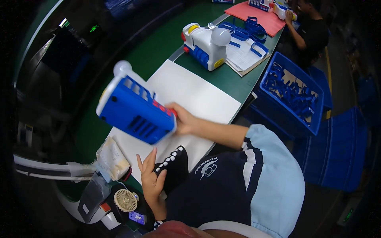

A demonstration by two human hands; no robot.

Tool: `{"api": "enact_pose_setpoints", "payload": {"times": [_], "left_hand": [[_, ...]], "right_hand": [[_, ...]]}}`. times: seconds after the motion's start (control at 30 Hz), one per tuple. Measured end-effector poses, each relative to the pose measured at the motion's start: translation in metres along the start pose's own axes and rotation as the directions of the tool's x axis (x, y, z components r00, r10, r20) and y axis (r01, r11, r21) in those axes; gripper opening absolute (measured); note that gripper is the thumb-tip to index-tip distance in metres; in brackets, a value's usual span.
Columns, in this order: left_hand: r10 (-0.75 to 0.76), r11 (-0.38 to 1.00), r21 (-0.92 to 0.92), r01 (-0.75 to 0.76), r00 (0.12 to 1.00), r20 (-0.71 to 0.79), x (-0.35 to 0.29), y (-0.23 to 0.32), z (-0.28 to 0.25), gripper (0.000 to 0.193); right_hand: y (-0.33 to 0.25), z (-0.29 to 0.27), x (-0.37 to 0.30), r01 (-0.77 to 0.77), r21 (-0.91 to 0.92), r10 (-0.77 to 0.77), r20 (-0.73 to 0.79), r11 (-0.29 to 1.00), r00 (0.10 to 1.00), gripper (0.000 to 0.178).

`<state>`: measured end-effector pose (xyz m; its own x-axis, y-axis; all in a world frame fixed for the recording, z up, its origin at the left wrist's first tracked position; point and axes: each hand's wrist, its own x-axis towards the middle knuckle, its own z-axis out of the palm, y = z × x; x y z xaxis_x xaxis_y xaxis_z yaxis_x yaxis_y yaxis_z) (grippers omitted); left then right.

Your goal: Assembling components and covers onto blue plastic device housings at a factory workstation.

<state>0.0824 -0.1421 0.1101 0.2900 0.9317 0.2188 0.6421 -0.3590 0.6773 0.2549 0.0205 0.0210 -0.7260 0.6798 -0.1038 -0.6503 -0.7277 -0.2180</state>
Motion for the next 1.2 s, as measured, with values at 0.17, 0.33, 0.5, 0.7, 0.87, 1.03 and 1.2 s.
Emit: {"api": "enact_pose_setpoints", "payload": {"times": [0.17,0.33,0.5,0.7,0.87,1.03,1.2], "left_hand": [[-0.1,0.989,-0.113,0.091,0.992,-0.075,-0.013,-0.007,-0.007,0.046],[-0.105,0.989,-0.112,0.092,0.988,-0.115,-0.026,-0.001,-0.002,0.037],[-0.137,0.987,-0.097,0.125,0.983,-0.123,-0.03,0.001,-0.002,0.035],[-0.147,0.972,-0.206,0.114,0.978,-0.15,-0.038,-0.013,-0.001,0.023],[-0.332,0.901,-0.319,0.294,0.94,-0.074,-0.037,-0.008,-0.004,0.018],[-0.406,0.786,-0.561,0.26,0.901,-0.152,-0.043,-0.014,0.008,0.025],[-0.434,0.704,-0.687,0.177,0.873,-0.22,-0.058,-0.024,0.016,0.028]], "right_hand": [[-0.064,0.077,0.1,0.283,-0.552,-0.412,-0.122,0.784,0.903,0.091],[-0.055,0.076,0.228,0.155,-0.954,-0.83,0.301,-0.257,0.469,0.098],[-0.048,0.032,0.269,0.036,-0.882,-0.831,0.455,-0.469,0.32,0.092],[-0.063,0.065,0.188,0.008,-0.659,-0.531,0.614,-0.752,0.584,0.085],[-0.143,0.116,-0.028,-0.462,-0.383,-0.599,0.561,-0.8,0.572,0.062],[-0.206,0.054,-0.068,-0.481,-0.419,-0.637,0.546,-0.77,0.545,0.061],[-0.247,0.031,-0.085,-0.223,-0.701,-0.681,0.482,-0.677,0.552,0.069]]}}
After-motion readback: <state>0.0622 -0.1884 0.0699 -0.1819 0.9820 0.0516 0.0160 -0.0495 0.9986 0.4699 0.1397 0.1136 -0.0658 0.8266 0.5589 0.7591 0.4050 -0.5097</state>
